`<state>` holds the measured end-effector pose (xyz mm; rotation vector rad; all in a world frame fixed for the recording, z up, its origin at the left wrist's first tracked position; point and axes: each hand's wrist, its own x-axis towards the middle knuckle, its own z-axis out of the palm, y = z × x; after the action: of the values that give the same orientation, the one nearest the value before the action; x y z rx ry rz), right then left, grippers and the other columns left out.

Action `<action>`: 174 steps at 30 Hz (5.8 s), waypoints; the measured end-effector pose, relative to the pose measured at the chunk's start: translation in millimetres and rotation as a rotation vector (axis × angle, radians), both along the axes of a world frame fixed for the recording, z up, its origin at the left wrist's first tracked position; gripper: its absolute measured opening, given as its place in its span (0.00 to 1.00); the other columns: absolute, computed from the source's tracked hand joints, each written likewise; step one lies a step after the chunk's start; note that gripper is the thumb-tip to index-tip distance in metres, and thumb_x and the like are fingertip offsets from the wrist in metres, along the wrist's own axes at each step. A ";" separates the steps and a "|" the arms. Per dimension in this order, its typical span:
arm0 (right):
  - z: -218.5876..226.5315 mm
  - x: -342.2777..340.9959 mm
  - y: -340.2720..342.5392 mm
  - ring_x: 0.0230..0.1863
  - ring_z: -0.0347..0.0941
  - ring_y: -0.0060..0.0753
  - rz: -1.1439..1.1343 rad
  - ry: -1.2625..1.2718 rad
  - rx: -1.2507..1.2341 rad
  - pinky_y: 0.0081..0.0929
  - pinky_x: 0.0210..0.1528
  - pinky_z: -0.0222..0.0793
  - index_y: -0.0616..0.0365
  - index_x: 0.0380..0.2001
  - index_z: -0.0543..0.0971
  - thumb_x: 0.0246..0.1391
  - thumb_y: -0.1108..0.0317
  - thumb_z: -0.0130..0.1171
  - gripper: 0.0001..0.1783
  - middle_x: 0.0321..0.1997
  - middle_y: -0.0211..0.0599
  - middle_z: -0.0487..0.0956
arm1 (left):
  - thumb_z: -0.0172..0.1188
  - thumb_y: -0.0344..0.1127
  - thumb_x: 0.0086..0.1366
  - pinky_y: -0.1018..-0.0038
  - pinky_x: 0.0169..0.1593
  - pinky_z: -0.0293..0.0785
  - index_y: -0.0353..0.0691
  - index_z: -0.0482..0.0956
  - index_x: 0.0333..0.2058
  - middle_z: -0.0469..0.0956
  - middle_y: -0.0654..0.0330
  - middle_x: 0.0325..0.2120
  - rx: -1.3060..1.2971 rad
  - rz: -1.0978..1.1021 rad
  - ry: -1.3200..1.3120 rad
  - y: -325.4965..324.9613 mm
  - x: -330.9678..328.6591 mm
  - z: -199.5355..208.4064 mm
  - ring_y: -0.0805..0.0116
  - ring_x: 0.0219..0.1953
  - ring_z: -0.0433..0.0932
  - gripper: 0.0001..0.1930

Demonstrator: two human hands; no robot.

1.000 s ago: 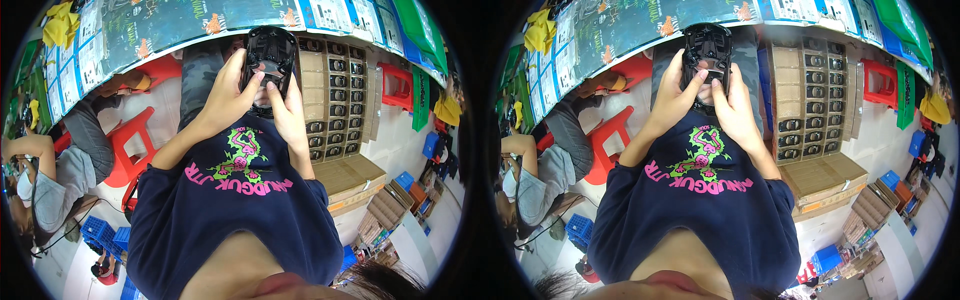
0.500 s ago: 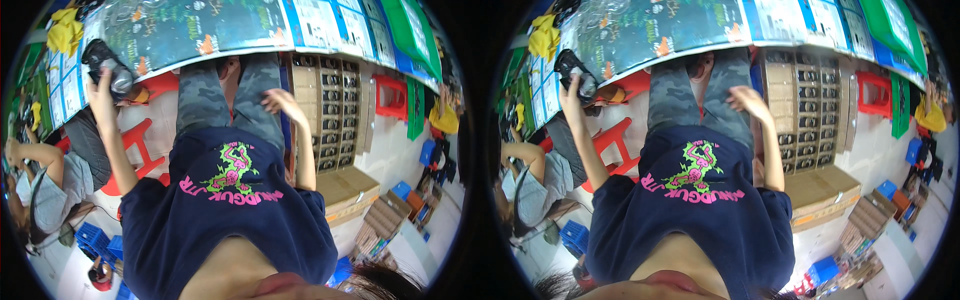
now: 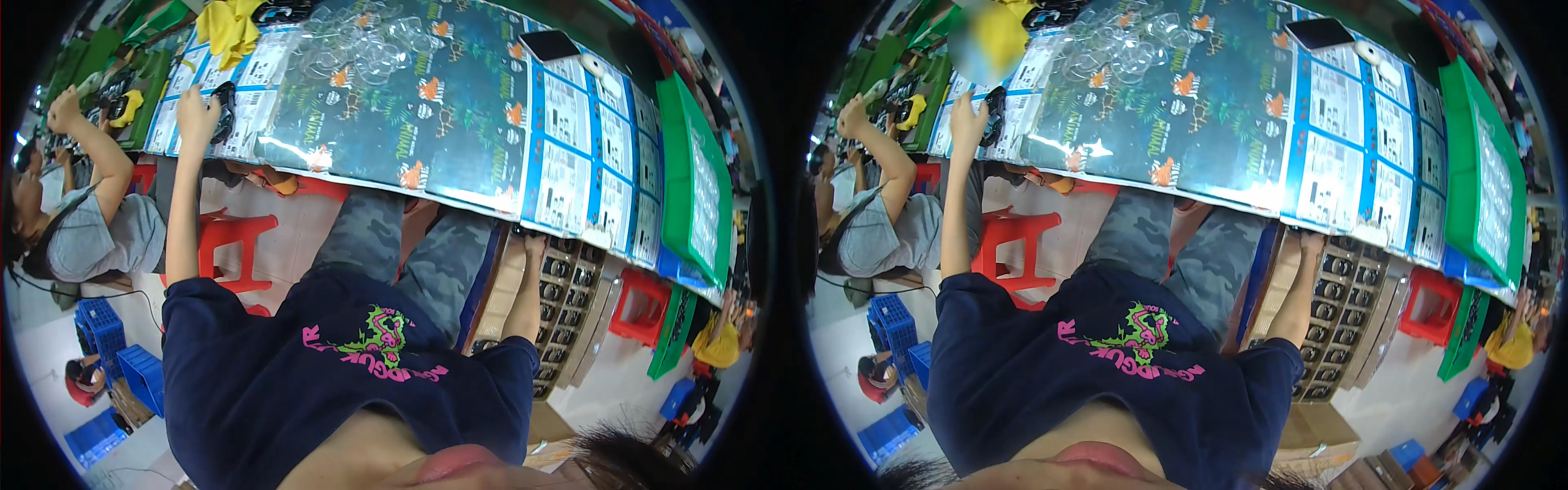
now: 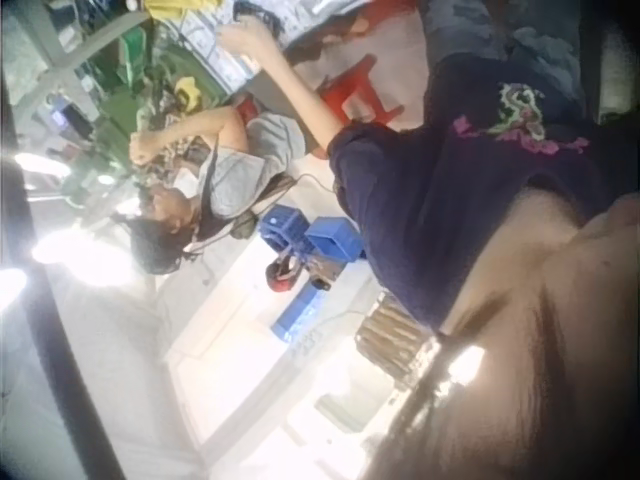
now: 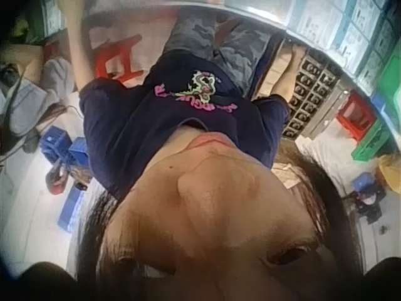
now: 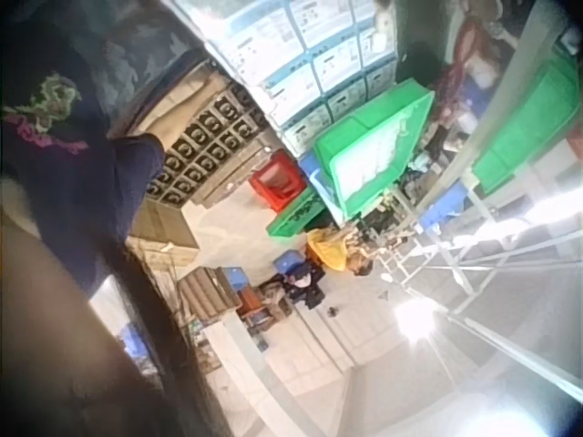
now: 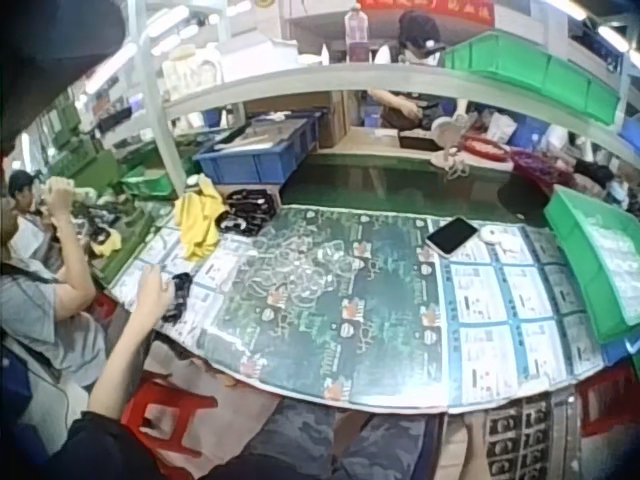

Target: The person assembles toy cars by picking up car body shells from a tray and clear windshield inserts from the table, pressing each windshield into a car body by hand, and removing an empty tray layer.

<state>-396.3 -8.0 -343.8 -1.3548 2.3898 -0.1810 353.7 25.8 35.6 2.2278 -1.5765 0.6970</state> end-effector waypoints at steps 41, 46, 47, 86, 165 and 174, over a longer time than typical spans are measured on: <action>315.1 252.3 170.9 0.43 0.55 0.32 -0.034 -2.367 -0.110 0.49 0.56 0.50 0.36 0.58 0.57 0.36 0.66 0.63 0.42 0.36 0.35 0.60 | 0.61 0.23 0.41 0.75 0.26 0.68 0.37 0.68 0.30 0.74 0.58 0.30 -0.194 -1.466 0.242 80.7 -292.5 6.0 0.67 0.25 0.74 0.15; 316.0 250.6 175.8 0.50 0.62 0.37 -0.095 -2.191 -0.288 0.44 0.57 0.53 0.49 0.57 0.55 0.36 0.60 0.65 0.44 0.54 0.44 0.62 | 0.61 0.21 0.41 0.75 0.27 0.70 0.37 0.68 0.29 0.74 0.57 0.29 -0.082 -1.621 0.399 92.3 -295.9 2.0 0.66 0.25 0.74 0.14; 321.6 250.1 175.2 0.53 0.61 0.39 -0.050 -2.129 -0.328 0.44 0.57 0.53 0.54 0.56 0.56 0.37 0.61 0.64 0.42 0.54 0.44 0.62 | 0.60 0.21 0.41 0.74 0.27 0.70 0.37 0.68 0.29 0.74 0.57 0.29 -0.033 -1.627 0.455 92.9 -295.7 -0.5 0.65 0.25 0.74 0.14; 358.9 287.1 190.7 0.48 0.67 0.34 -0.075 -1.695 -0.495 0.32 0.51 0.62 0.60 0.46 0.64 0.55 0.39 0.32 0.34 0.48 0.44 0.69 | 0.55 0.26 0.54 0.83 0.32 0.67 0.33 0.67 0.38 0.61 0.63 0.32 0.528 -0.963 1.855 110.1 -341.2 -8.9 0.78 0.34 0.65 0.12; 324.2 301.2 149.0 0.36 0.70 0.23 0.349 -1.257 -0.416 0.19 0.41 0.64 0.63 0.42 0.66 0.50 0.73 0.53 0.15 0.36 0.37 0.73 | 0.57 0.48 0.49 0.57 0.45 0.66 0.29 0.65 0.43 0.69 0.43 0.41 0.046 -0.247 0.045 -124.9 -19.7 -22.6 0.47 0.44 0.69 0.29; 208.7 192.0 168.7 0.28 0.69 0.20 -0.098 -0.825 -0.476 0.18 0.31 0.65 0.63 0.34 0.71 0.48 0.71 0.52 0.09 0.26 0.33 0.73 | 0.54 0.39 0.49 0.69 0.37 0.70 0.36 0.71 0.43 0.76 0.49 0.27 0.303 -0.451 0.286 -216.4 22.8 -64.6 0.59 0.32 0.76 0.22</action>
<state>-204.4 160.7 -135.1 -1.0323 1.7422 -1.1483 376.4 -190.6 -29.0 1.9324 -2.0268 0.0133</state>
